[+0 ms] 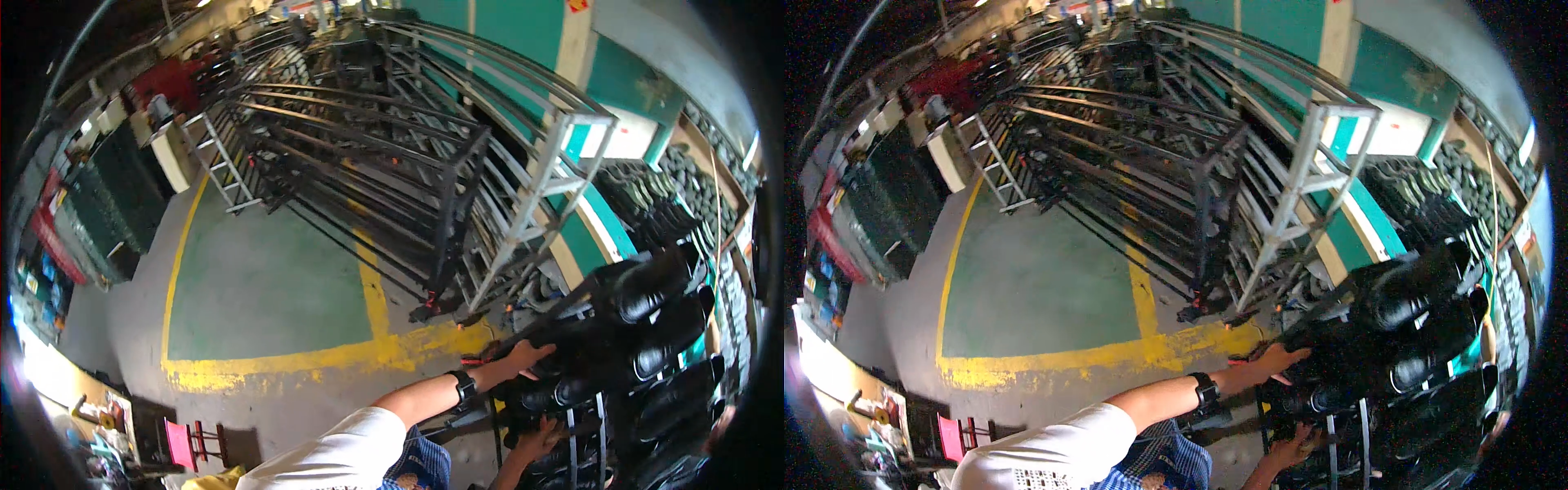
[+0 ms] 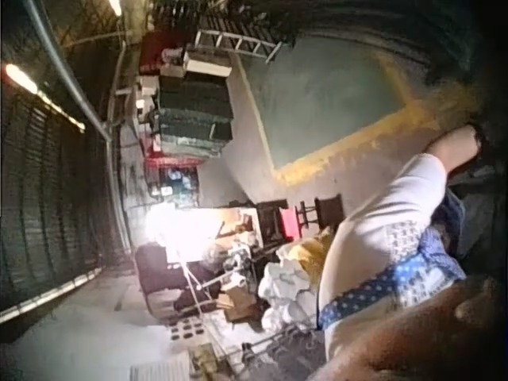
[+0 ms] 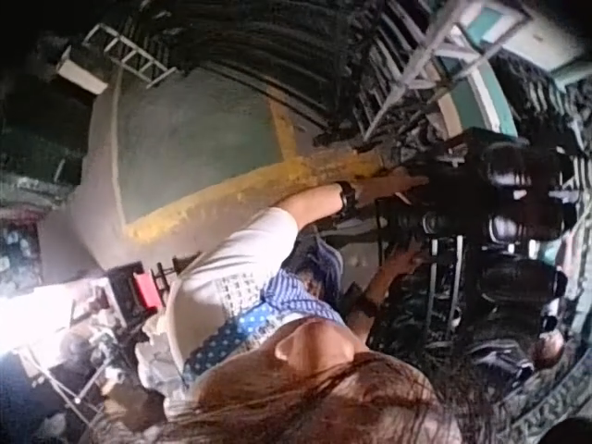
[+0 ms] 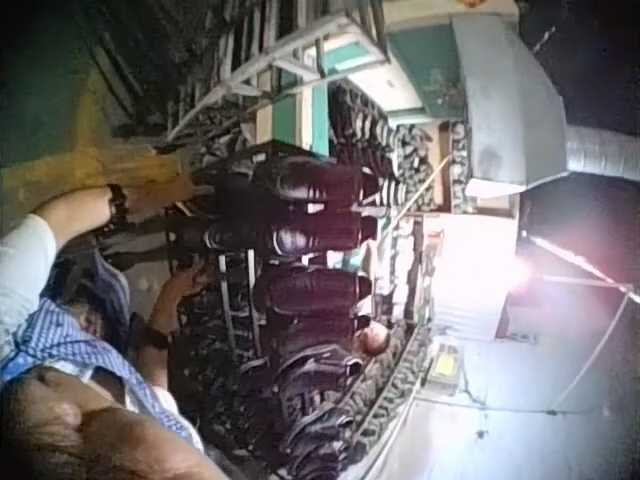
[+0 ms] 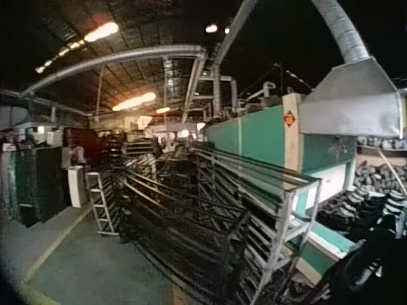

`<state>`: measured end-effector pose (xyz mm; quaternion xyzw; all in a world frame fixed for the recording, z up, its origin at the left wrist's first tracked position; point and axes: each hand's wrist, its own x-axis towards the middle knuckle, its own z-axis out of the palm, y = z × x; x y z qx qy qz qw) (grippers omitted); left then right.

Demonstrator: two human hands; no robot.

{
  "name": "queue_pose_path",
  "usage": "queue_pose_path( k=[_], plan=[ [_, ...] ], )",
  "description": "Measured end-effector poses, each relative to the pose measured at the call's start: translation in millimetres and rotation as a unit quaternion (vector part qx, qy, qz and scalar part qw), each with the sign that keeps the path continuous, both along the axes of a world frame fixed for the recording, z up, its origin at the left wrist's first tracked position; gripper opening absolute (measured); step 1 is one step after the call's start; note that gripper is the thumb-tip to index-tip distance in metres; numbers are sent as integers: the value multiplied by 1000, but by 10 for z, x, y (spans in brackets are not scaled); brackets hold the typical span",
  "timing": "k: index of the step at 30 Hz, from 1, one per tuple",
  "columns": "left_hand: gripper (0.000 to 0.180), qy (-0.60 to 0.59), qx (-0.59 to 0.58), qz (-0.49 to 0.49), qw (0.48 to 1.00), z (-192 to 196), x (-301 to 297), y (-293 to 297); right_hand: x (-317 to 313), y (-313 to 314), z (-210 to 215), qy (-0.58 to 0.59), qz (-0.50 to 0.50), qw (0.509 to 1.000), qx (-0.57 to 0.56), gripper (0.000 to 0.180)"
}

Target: Brushing and cleaning leather shoes on a finishing rack in a shoe factory.

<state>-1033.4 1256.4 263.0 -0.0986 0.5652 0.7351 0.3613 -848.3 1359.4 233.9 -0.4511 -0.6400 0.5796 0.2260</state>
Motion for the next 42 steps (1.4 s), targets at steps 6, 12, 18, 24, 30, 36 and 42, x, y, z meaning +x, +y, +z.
queue_pose_path(
  k=[6, 12, 18, 24, 30, 36, 42],
  plan=[
    [47, -34, 51, -14, 998, 465, 430, -630, 429, -477, 253, 81, 105, 988, 79, 29],
    [45, -133, 100, 55, 984, 397, 831, -1882, 371, -920, 596, -14, 209, 978, 12, 29],
    [49, -210, 150, 77, 963, 538, 1033, -2932, -217, -1638, 942, 83, 227, 962, -127, 29],
    [55, -166, 172, 129, 963, 518, 1039, -3400, -554, -2145, 1109, 100, 258, 952, -132, 24],
    [51, -110, 130, 169, 971, 708, 929, -3578, -1066, -2532, 1377, 90, 329, 934, -112, 19],
    [53, -80, 95, 183, 975, 746, 846, -3720, -1483, -2814, 1290, 127, 339, 931, -39, 13],
    [48, 62, -53, 187, 979, 755, 887, -3788, -1511, -2929, 1547, 15, 297, 875, -381, 15]
  ],
)
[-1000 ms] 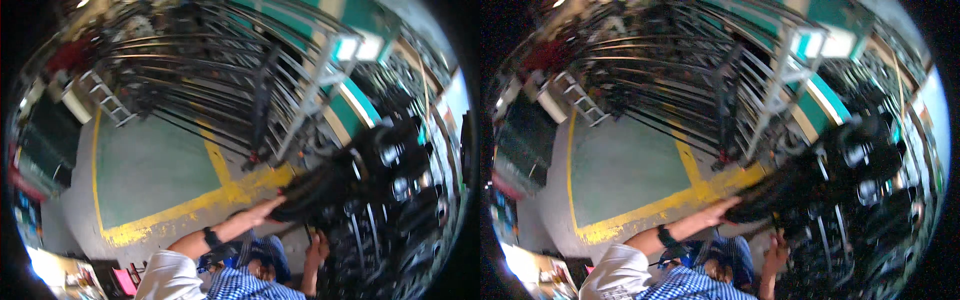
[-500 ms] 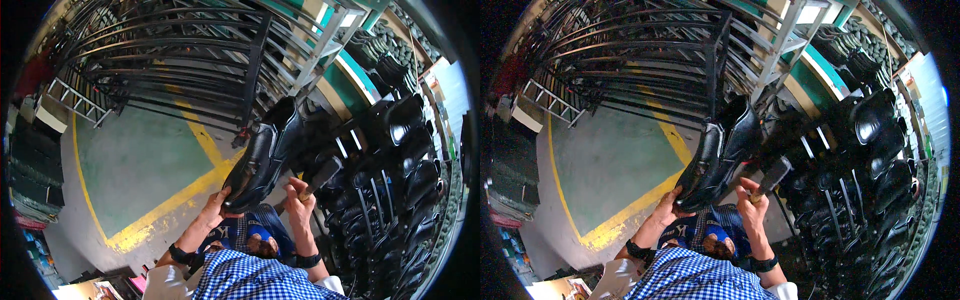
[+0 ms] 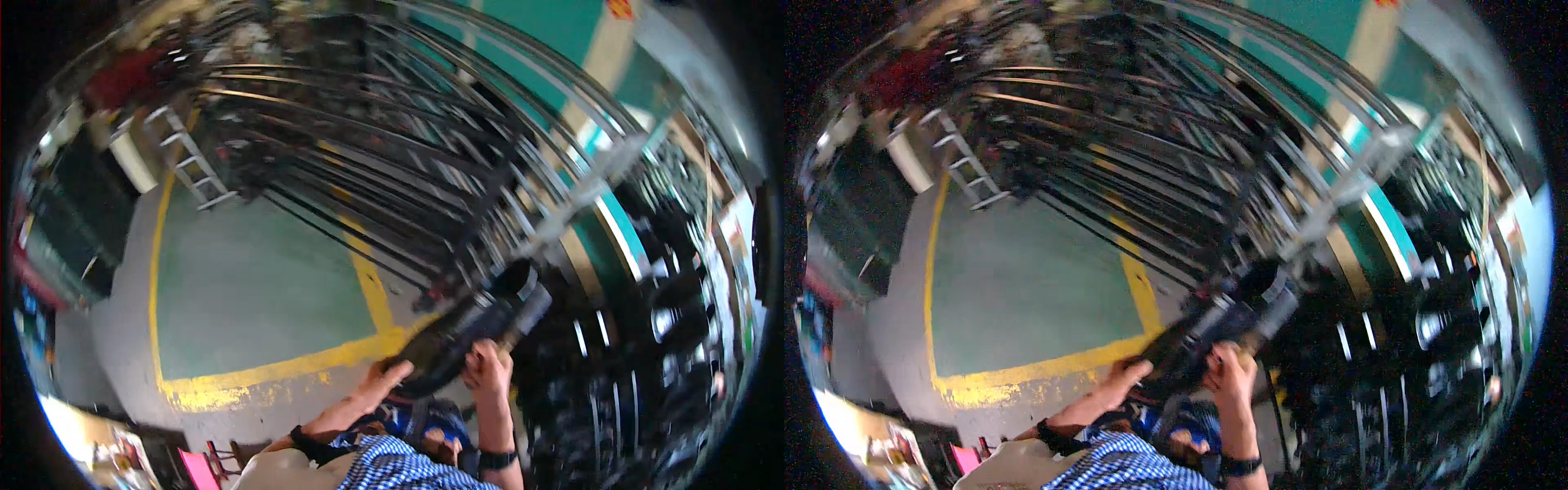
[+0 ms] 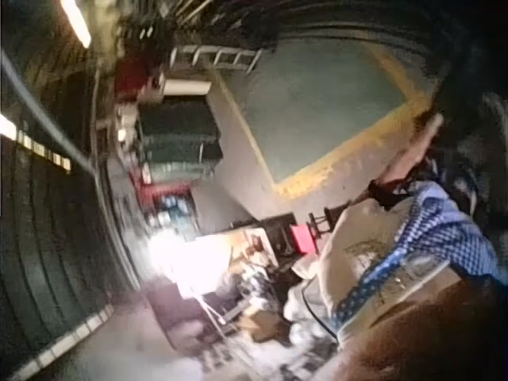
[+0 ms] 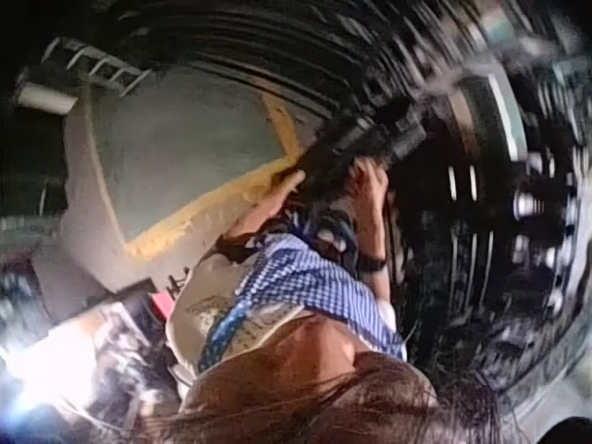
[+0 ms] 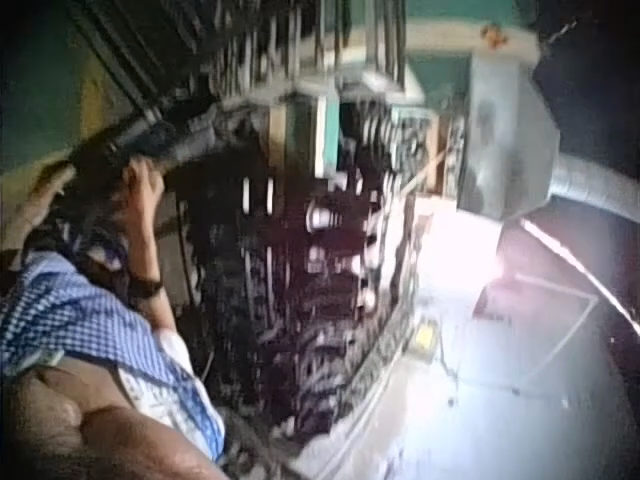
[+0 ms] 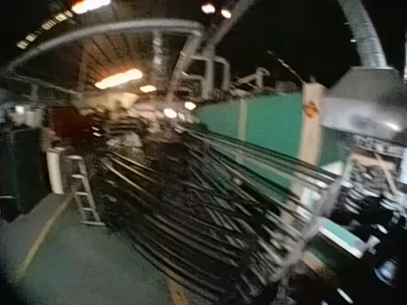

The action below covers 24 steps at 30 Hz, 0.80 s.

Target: Brushing and cleaning leather shoes on a finishing rack in a shoe factory.

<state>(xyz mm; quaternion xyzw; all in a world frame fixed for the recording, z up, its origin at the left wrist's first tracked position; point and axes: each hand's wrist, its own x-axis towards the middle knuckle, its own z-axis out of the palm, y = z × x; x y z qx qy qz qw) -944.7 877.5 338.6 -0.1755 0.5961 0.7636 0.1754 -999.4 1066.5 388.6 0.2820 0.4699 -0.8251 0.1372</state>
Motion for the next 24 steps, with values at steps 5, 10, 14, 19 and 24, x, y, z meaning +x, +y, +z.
queue_pose_path(
  k=[5, 10, 14, 19, 24],
  plan=[
    [60, 63, -77, -28, 995, 127, 52, -3, 64, 285, 1, 71, -21, 997, -15, 21],
    [61, 82, -76, -41, 993, -209, 126, -48, -33, 478, 382, 127, 17, 991, 29, 23],
    [56, -58, 123, 32, 990, -360, 109, -70, -31, 282, 495, 196, 12, 955, 223, 26],
    [47, -96, 226, 44, 968, -64, 31, -315, 66, 174, 219, 320, 102, 867, 368, 21],
    [43, -131, 271, 109, 947, 100, -68, -369, 96, 176, 174, 353, 106, 757, 539, 18]
  ],
)
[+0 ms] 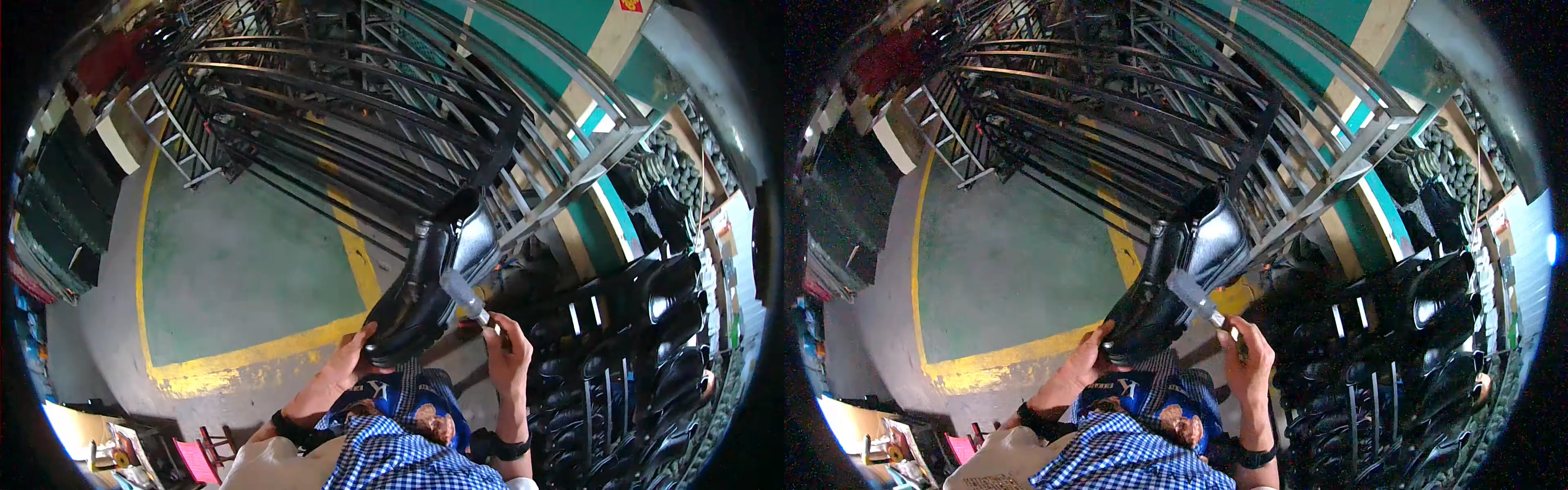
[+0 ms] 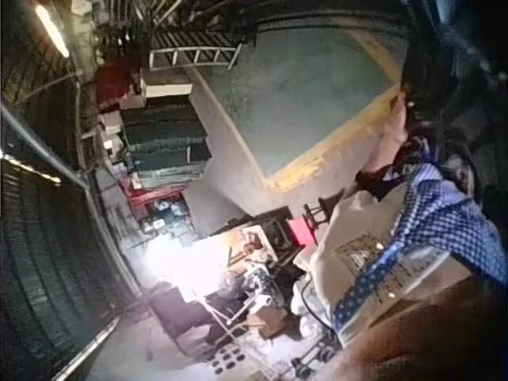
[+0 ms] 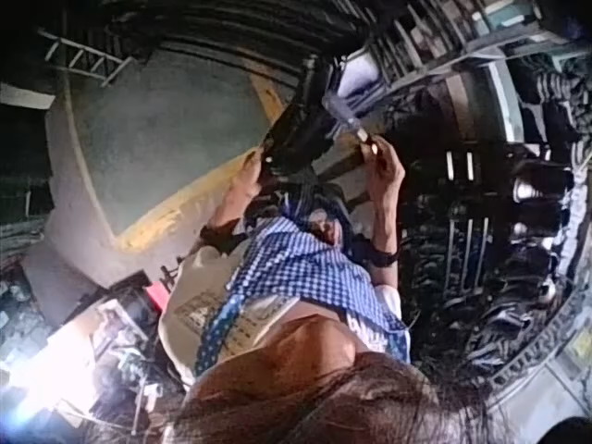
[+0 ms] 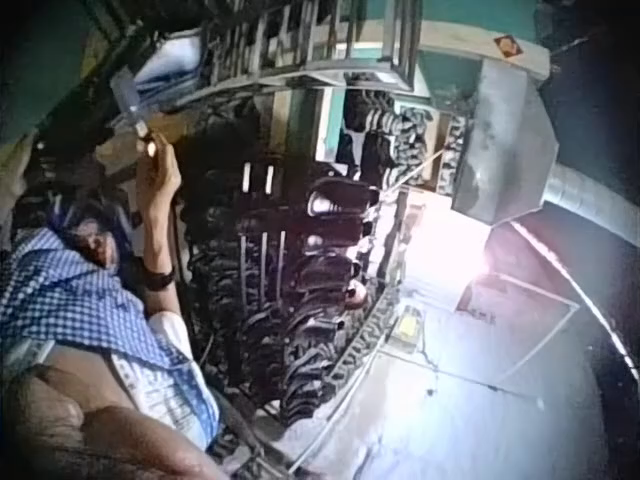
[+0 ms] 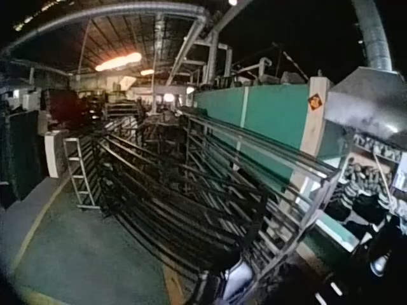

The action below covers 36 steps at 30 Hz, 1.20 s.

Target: Brushing and cleaning leather shoes on a finishing rack in a shoe factory.

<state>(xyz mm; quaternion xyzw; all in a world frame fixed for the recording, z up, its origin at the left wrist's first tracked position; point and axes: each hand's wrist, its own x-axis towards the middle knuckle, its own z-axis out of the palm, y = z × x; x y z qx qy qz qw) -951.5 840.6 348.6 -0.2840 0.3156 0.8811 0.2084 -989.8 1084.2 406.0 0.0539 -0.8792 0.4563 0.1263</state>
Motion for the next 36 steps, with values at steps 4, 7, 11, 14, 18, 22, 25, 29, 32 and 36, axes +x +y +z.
queue_pose_path(
  k=[4, 7, 11, 14, 18, 22, 25, 29, 32, 36],
  plan=[
    [44, 9, -63, 26, 998, 6, 2, 33, 20, -89, 42, 87, 102, 974, 180, 21],
    [46, 41, -82, -5, 996, 55, 19, 23, -128, -50, 24, 127, 11, 972, 199, 18],
    [47, 30, -60, -5, 998, 20, 8, -11, -76, -51, -77, 111, 133, 975, 142, 18],
    [48, 93, -148, 7, 985, 41, -22, -15, -170, -49, -117, 90, 34, 985, 144, 17],
    [48, 79, -178, -7, 981, -5, -57, -23, -86, -70, -185, 21, 177, 979, 95, 19],
    [47, 76, -197, -3, 977, 101, -62, -11, -153, -9, -197, 19, 5, 994, 109, 21],
    [47, 75, -192, 5, 979, 79, -81, 39, 20, -49, -229, -54, 87, 991, 90, 20],
    [46, 59, -213, -9, 975, 85, -89, 48, -25, 32, -268, -71, -6, 996, 53, 18],
    [48, 54, -180, 8, 982, 33, -107, 56, 81, 22, -256, -190, 77, 979, 15, 17],
    [45, 69, -204, -12, 977, 82, -106, 87, -55, 157, -417, -48, -95, 993, 51, 20]
  ],
)
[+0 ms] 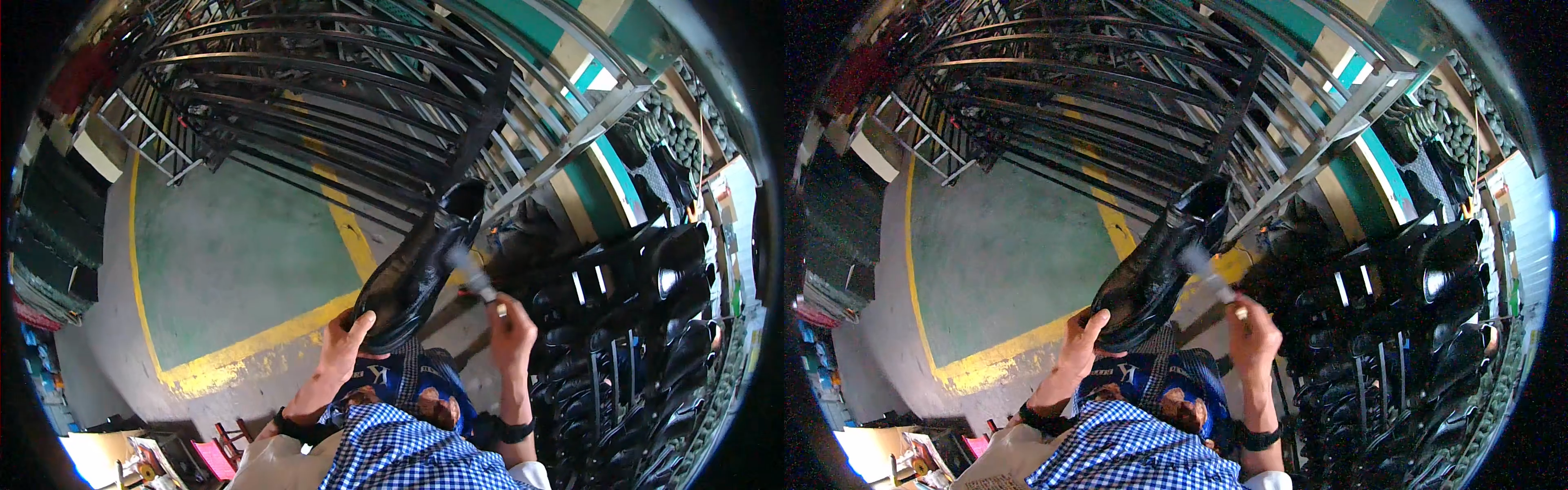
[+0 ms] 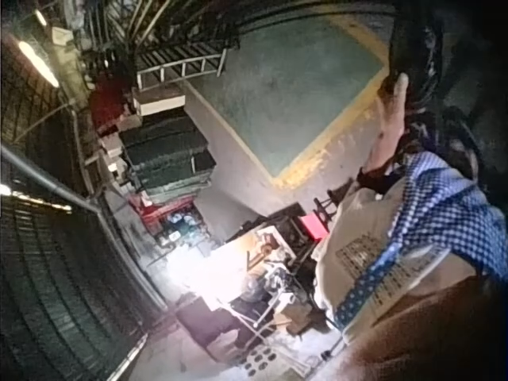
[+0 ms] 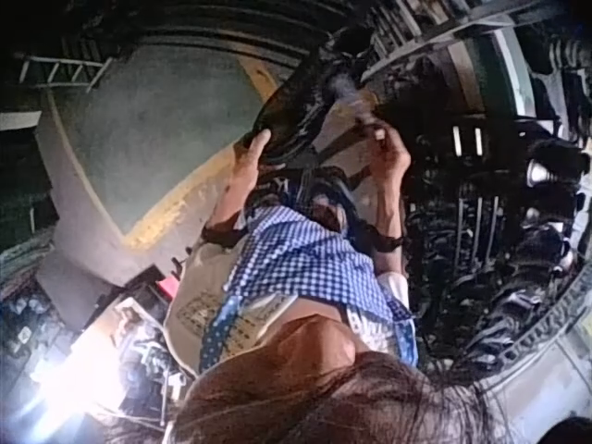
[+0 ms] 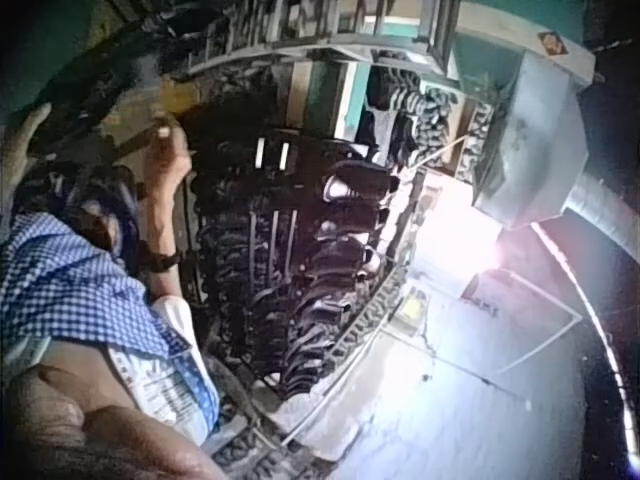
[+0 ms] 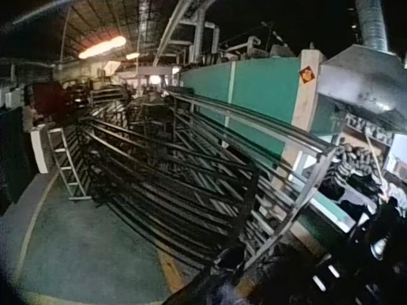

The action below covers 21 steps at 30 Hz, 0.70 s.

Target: Brushing and cleaning leather shoes on a finishing rack in a shoe factory.

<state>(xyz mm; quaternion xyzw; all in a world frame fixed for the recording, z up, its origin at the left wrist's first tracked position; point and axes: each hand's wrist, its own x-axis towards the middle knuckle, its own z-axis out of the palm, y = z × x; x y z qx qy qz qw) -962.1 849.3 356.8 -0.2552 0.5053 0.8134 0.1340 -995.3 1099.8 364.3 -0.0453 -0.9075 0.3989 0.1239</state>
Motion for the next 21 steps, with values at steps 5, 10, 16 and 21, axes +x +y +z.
queue_pose_path(
  k=[5, 10, 16, 21],
  plan=[
    [45, -19, 55, -20, 998, 40, -36, 136, 39, -113, -81, -105, -97, 844, -517, 34],
    [47, -27, 120, -20, 992, 8, -46, 359, 204, -510, -162, -239, -80, 775, -580, 40],
    [46, -51, 134, -97, 985, -116, 73, 405, 103, -636, -84, -198, -36, 788, -581, 44],
    [43, -53, 34, -190, 980, -128, 116, 311, 159, -608, -93, -167, 7, 748, -642, 53]
  ],
)
